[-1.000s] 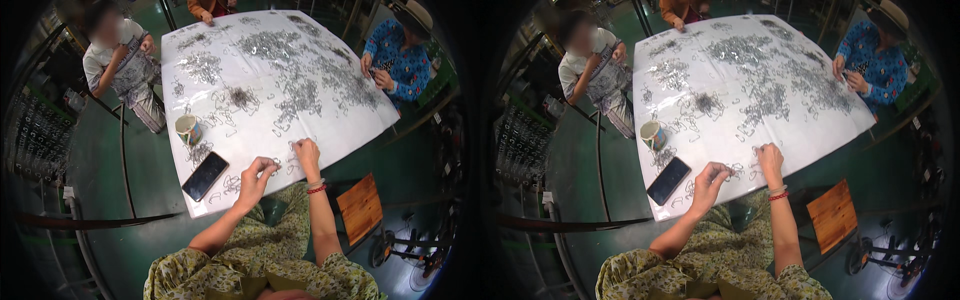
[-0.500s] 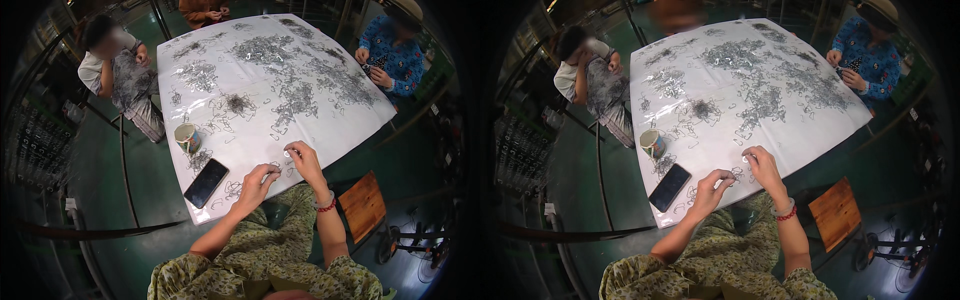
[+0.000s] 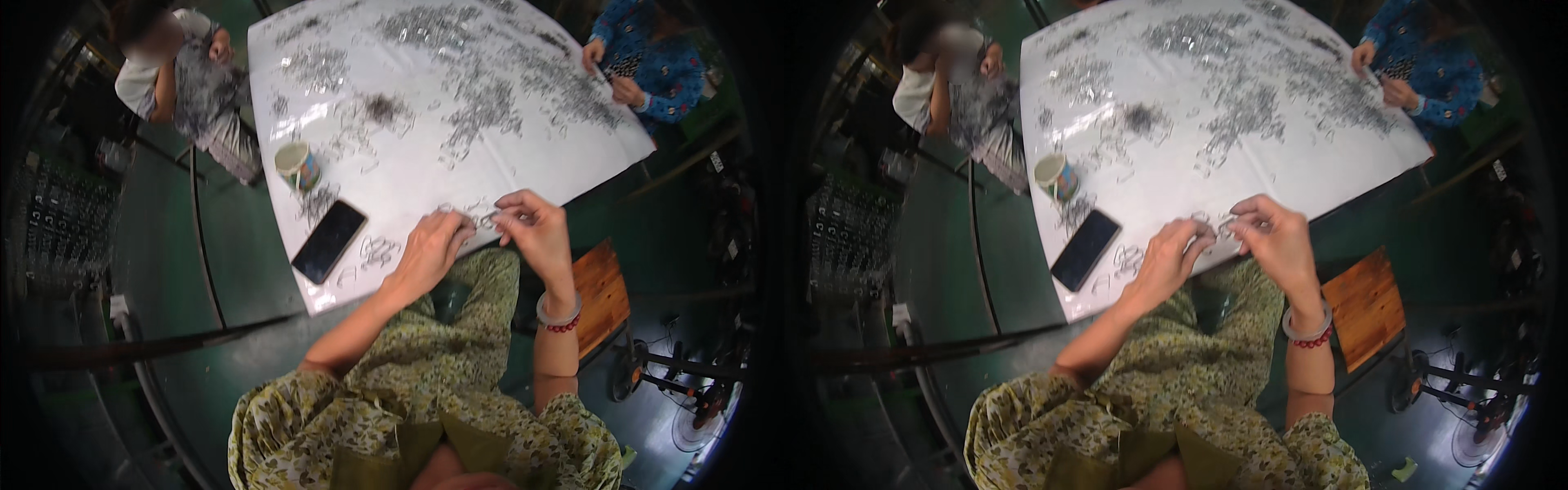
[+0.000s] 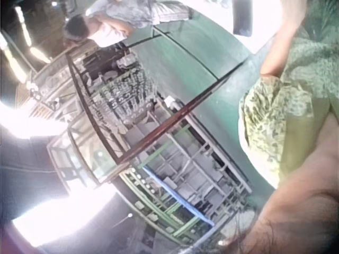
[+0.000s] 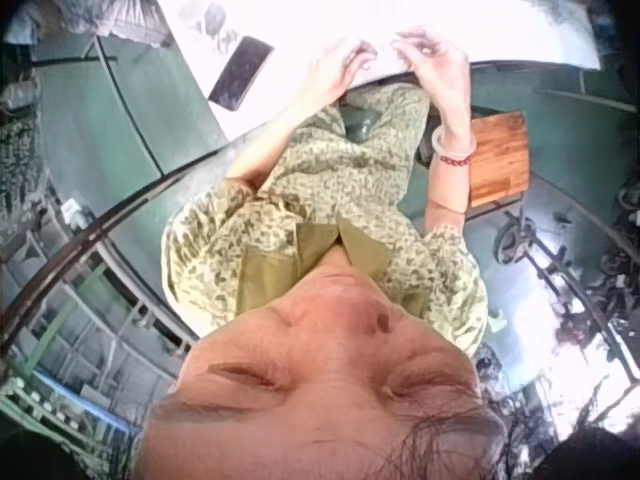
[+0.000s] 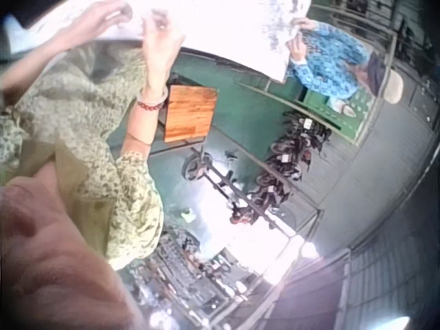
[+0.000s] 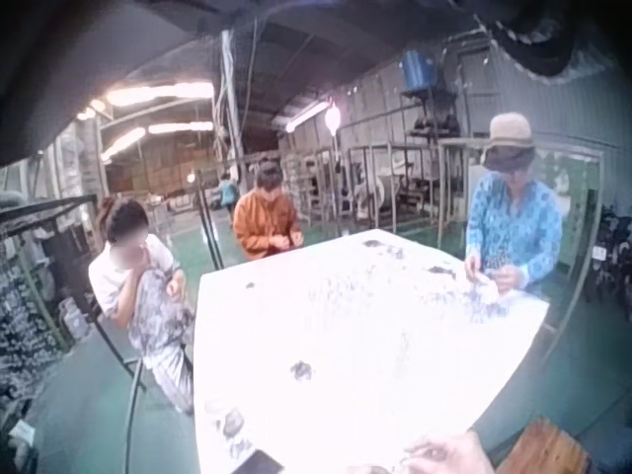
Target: The person sits at a table and repeatedly picks up small metal paperclips, links them together by hand, and places the resulting chains onto a white sheet on the table. Other people at the table also handle paperclips. A smartphone and a cup are visible on the table.
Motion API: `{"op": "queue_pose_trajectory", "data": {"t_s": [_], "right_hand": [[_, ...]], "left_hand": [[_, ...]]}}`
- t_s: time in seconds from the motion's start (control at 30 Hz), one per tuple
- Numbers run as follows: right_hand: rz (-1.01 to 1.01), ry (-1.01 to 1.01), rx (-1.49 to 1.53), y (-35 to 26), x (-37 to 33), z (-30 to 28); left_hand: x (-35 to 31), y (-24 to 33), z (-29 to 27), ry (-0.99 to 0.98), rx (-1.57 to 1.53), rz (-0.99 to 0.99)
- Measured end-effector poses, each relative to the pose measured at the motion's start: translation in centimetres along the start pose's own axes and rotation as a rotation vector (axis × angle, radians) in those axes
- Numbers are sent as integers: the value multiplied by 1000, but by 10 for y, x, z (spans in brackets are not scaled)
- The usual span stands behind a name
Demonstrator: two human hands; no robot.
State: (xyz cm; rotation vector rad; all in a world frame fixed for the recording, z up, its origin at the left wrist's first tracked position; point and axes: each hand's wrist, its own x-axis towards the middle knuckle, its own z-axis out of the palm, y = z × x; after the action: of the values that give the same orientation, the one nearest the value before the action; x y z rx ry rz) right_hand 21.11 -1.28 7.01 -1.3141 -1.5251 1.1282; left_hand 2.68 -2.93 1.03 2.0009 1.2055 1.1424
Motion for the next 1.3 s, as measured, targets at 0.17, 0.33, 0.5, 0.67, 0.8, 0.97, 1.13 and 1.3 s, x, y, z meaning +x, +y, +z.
{"op": "queue_pose_trajectory", "data": {"t_s": [0.17,0.33,0.5,0.67,0.8,0.97,1.13,1.3], "right_hand": [[6,80,54,1,-7,12],[3,146,-1,4,-10,2],[-4,106,-35,17,-11,3],[25,200,32,25,-21,8],[3,225,-13,33,-31,13],[-31,272,56,28,-38,27],[-106,348,113,25,-44,37],[-164,356,57,28,-45,47]], "left_hand": [[-13,-17,-1,4,-16,-5],[18,-98,-36,93,303,-176],[33,-194,-61,95,650,-290],[36,-179,-49,101,529,-214],[35,-63,-37,-52,-250,-361],[2,26,-14,-14,-355,-47],[0,35,0,159,-160,52],[-4,29,4,205,-213,-29]]}}
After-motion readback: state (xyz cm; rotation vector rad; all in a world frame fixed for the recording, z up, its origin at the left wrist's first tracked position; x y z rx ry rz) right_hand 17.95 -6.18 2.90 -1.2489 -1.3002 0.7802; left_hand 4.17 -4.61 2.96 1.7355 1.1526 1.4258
